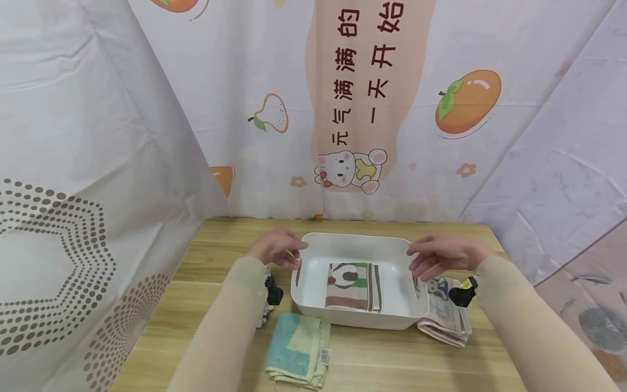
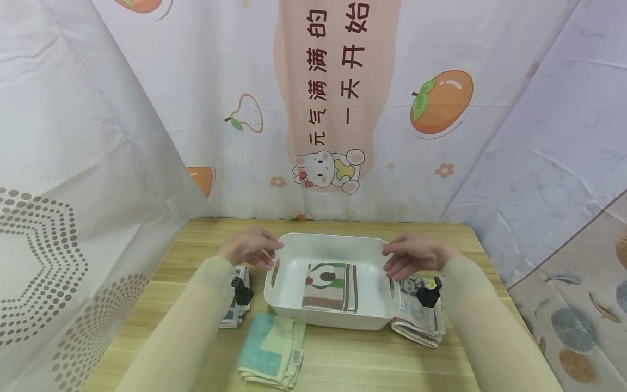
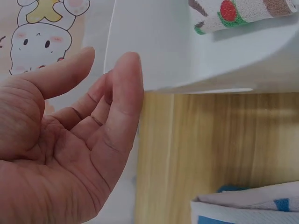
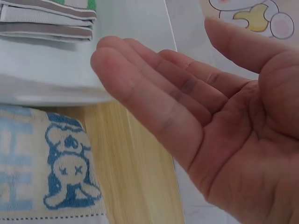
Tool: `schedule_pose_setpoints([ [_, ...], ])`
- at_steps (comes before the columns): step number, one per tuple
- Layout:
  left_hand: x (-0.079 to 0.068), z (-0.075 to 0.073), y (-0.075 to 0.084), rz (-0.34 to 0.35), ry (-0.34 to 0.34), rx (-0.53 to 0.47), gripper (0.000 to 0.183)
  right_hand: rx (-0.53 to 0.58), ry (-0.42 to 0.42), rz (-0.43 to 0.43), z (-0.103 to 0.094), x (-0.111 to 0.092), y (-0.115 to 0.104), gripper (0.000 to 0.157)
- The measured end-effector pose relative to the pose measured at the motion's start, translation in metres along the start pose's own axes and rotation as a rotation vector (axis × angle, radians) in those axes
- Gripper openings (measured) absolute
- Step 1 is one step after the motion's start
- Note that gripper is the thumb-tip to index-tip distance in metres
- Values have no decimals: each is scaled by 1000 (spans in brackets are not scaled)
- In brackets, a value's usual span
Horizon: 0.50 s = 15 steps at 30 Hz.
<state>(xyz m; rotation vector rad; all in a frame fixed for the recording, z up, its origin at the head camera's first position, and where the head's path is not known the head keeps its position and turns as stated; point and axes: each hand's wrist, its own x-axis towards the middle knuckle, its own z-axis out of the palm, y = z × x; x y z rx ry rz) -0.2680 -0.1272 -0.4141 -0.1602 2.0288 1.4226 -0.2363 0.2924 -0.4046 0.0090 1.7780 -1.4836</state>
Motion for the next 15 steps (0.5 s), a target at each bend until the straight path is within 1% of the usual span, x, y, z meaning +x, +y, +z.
schedule_pose_setpoints([
  [9,0,-6,-15,35,23,26,30,48,15,-25,-19,-10,14,50],
  [12,1,-7,-19,32,26,34,27,67,7,-37,-25,-14,18,50],
  [15,3,-7,-25,20,23,21,26,88,1,-52,-31,-17,23,48],
])
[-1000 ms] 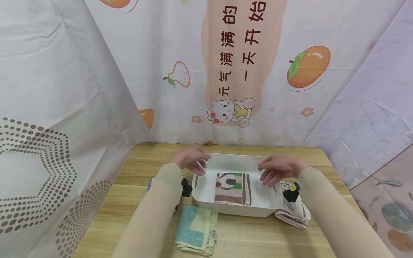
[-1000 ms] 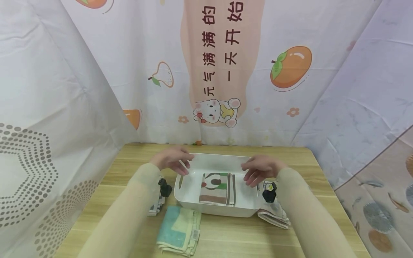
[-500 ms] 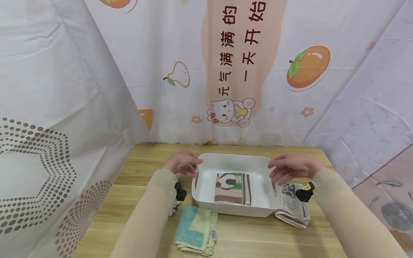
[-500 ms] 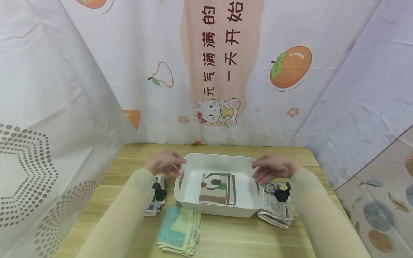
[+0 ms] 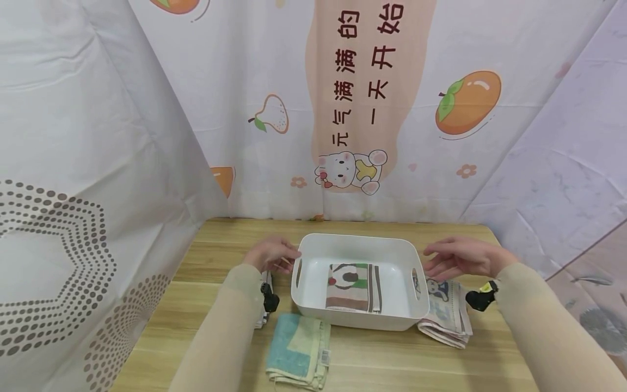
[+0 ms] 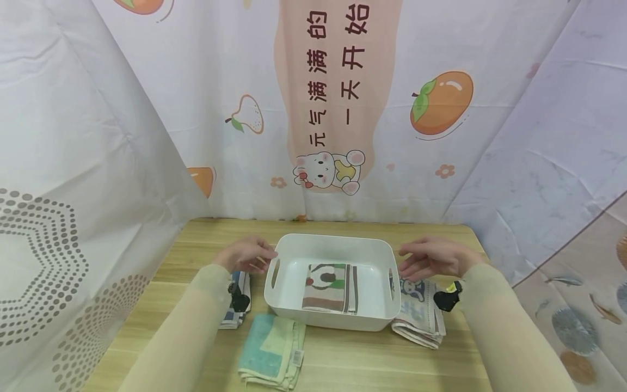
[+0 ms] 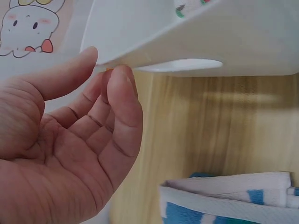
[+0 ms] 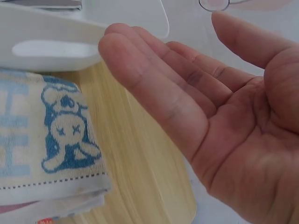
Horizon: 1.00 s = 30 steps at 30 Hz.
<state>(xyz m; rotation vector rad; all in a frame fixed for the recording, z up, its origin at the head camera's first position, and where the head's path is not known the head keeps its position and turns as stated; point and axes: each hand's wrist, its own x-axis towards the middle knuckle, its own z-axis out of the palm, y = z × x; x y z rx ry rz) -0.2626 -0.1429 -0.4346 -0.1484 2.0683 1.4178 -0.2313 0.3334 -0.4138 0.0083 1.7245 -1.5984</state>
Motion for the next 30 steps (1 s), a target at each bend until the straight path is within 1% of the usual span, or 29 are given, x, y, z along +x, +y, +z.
schedule_pose_setpoints([
  [6,4,0,-9,-20,1,-45,30,39,-7,-15,-11,-8,9,51],
  [12,5,1,-13,-16,0,-63,31,68,-5,-29,-21,-16,18,39],
  [21,3,4,-16,-21,-46,-156,37,112,0,-20,-34,-24,33,33],
  [25,4,3,-18,-24,-49,-168,37,136,-8,-21,-41,-27,41,31],
  [30,5,1,-20,-16,-77,-179,41,167,4,-4,-46,-32,50,29],
])
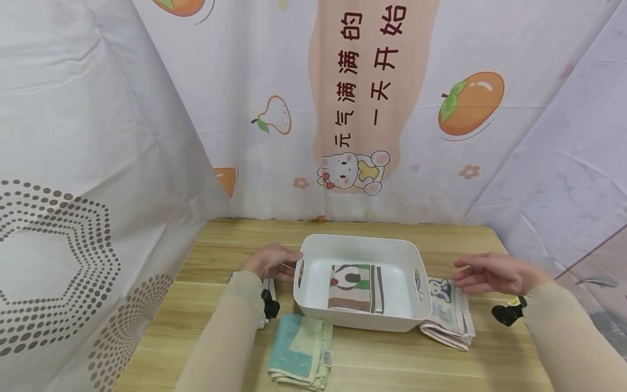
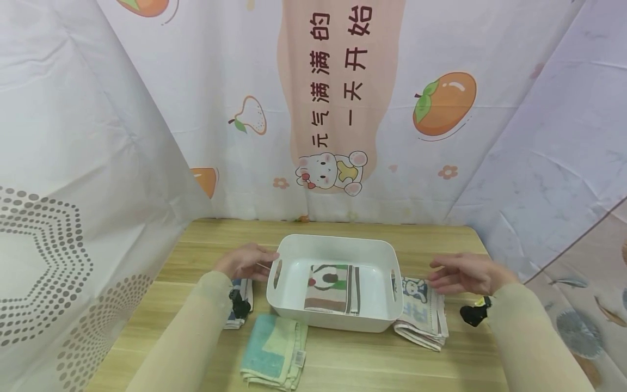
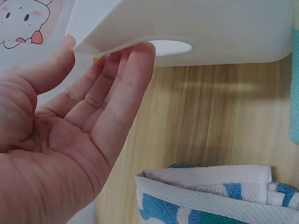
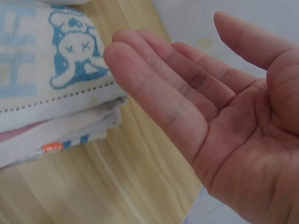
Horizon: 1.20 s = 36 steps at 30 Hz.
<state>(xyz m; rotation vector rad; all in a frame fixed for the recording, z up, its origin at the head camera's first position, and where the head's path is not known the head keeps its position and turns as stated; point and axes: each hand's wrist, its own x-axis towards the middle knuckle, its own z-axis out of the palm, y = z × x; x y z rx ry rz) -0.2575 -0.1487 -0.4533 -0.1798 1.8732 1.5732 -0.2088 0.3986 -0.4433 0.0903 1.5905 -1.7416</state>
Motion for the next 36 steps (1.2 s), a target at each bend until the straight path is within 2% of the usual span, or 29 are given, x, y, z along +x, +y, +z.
schedule_pose_setpoints([
  [10,-1,0,0,-10,-11,-8,42,43,-25,2,-14,-5,18,30],
  [16,-1,2,1,-7,-22,-9,43,63,-10,22,-20,-6,28,33],
  [23,0,1,0,-9,-21,-19,41,50,-14,38,-24,-9,37,35],
  [31,2,0,-2,-8,-20,-23,41,39,53,62,-25,-7,48,33],
  [36,2,0,-3,-5,-23,-29,41,32,66,64,-26,-6,54,30],
])
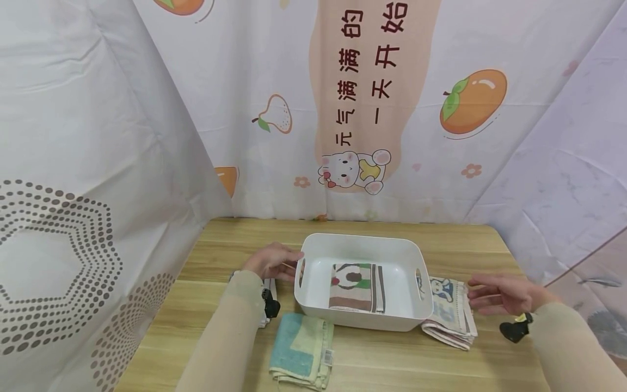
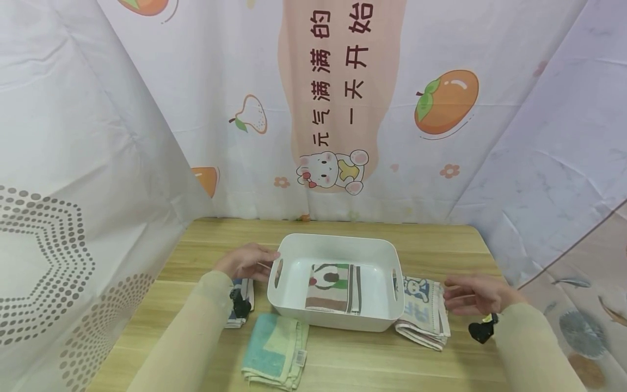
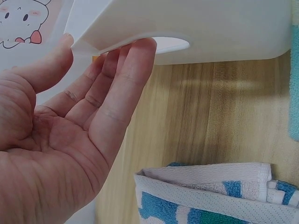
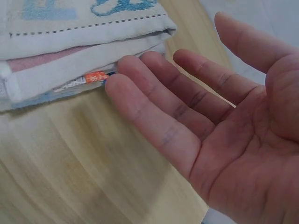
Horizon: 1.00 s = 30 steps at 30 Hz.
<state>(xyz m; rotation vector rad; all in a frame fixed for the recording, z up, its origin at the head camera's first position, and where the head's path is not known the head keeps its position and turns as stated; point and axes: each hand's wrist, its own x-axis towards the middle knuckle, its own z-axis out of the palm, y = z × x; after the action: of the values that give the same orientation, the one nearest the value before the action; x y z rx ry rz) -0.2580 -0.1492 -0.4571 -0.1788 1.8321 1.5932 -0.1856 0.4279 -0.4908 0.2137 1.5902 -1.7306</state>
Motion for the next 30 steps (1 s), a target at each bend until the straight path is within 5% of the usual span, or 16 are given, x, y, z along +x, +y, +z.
schedule_pose_setpoints([
  [15,-1,0,0,-6,8,-5,44,-19,68,24,1,4,16,29],
  [30,-4,2,1,-7,6,-4,41,-21,51,45,0,12,25,25],
])
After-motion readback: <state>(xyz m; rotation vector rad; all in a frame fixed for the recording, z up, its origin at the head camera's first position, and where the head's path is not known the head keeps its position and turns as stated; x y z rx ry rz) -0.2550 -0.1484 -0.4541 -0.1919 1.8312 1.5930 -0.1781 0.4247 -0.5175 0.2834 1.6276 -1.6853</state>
